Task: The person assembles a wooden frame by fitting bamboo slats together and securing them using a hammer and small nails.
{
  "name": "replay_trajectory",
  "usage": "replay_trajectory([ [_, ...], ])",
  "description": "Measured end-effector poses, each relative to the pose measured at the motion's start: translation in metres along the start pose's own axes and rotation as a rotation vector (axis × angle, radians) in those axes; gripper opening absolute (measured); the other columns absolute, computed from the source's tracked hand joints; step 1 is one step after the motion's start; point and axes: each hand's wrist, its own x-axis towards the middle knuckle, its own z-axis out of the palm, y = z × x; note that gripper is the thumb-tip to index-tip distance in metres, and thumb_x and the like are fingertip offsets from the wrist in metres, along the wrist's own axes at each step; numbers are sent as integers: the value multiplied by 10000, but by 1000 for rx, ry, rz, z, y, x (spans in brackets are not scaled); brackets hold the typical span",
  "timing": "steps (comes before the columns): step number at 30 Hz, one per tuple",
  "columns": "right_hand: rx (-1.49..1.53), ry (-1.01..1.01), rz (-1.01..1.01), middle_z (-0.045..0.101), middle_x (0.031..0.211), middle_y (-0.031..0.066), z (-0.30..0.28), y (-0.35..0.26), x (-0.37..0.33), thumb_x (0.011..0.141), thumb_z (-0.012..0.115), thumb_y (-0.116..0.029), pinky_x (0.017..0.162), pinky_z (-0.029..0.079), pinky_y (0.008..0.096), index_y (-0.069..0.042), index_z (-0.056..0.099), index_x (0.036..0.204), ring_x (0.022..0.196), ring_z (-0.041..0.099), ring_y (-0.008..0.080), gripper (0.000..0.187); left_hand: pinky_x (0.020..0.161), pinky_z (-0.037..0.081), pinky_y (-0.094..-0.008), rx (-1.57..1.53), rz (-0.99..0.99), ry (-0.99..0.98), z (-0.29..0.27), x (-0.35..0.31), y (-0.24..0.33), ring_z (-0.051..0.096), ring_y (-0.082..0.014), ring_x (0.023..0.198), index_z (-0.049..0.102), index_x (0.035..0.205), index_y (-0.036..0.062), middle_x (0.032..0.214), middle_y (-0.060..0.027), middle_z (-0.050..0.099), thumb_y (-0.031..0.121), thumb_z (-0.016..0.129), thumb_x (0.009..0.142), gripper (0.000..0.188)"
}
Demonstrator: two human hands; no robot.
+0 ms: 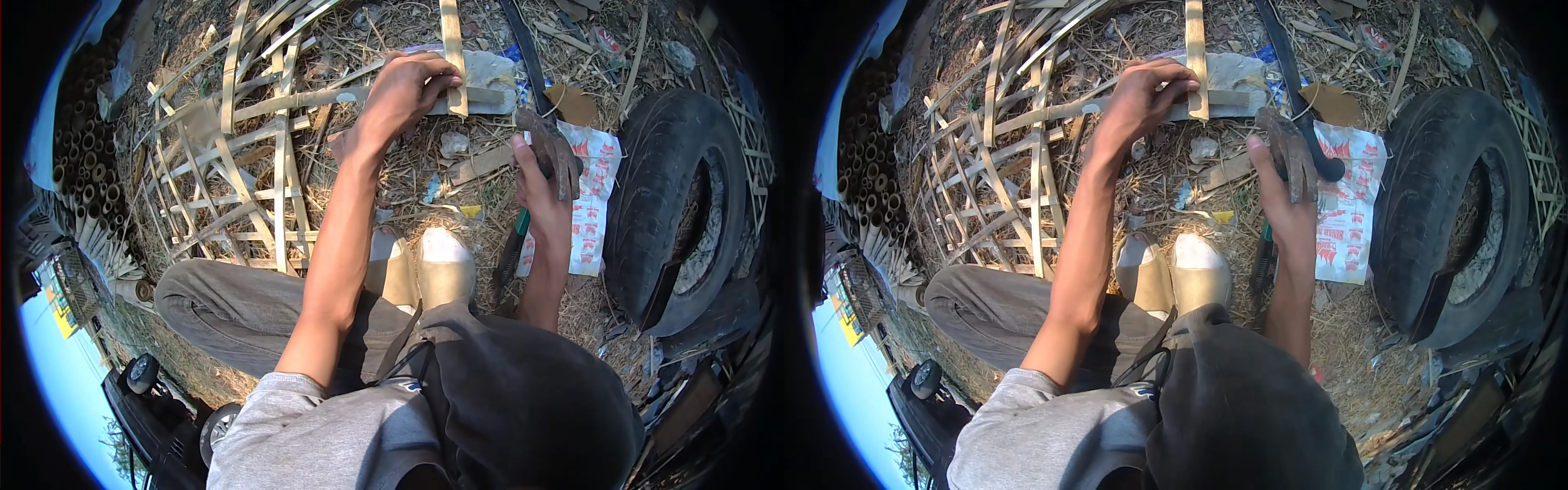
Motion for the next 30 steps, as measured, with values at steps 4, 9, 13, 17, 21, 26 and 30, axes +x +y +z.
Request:
replay_trajectory([
  [4, 51, 11, -2, 479, 607, -85, 2, 0, 0, 938, 763, -237, 398, 241, 222, -89, 658, 1026, 439, 353, 3, 201, 704, 533, -391, -19, -9, 17, 0, -2, 2, 690, -321, 773, 760, 983, 50, 880, -133, 716, 148, 715, 895, 138],
  [9, 62, 42, 40, 484, 616, -77, 0, 1, 1, 938, 762, -239, 401, 244, 226, -86, 648, 956, 445, 354, 6, 192, 733, 541, -383, -26, 22, -9, -1, -2, 3, 688, -327, 822, 760, 991, 45, 923, -131, 723, 129, 709, 897, 137],
  [13, 52, 35, 43, 488, 621, -73, -1, 8, 3, 941, 758, -249, 401, 244, 227, -90, 637, 909, 447, 356, 7, 203, 774, 553, -384, 22, 81, 6, 0, -2, -4, 713, -295, 836, 755, 1007, 44, 933, -128, 733, 151, 707, 919, 147],
  [17, 4, 26, 5, 482, 624, -77, -3, 11, 3, 945, 753, -257, 401, 238, 224, -87, 636, 929, 447, 354, 4, 208, 789, 553, -411, 118, 111, -66, 3, 2, 1, 698, -315, 865, 750, 996, 39, 932, -127, 726, 140, 704, 913, 138],
  [21, 28, -9, 7, 477, 632, -84, 1, 3, -2, 945, 752, -244, 404, 236, 221, -79, 642, 1011, 452, 350, 1, 209, 787, 550, -406, 130, 156, -125, 5, 1, -1, 691, -317, 876, 742, 987, 25, 927, -133, 721, 126, 694, 917, 132],
  [26, -16, -40, 36, 683, 1148, 108, 3, -1, -7, 974, 704, -292, 946, 466, 333, -6, 648, 1256, 1053, 612, 189, 406, 788, 550, -396, 22, 132, -81, 10, 0, -8, 693, -302, 881, 741, 992, 20, 923, -140, 719, 122, 697, 917, 134],
  [30, -75, -60, -69, 674, 1186, 165, 1, 5, -6, 997, 672, -277, 985, 464, 351, 11, 633, 1260, 1107, 623, 247, 392, 784, 548, -393, -10, 88, -100, 11, -1, -7, 689, -296, 892, 745, 1001, 28, 925, -130, 719, 110, 711, 903, 132],
])
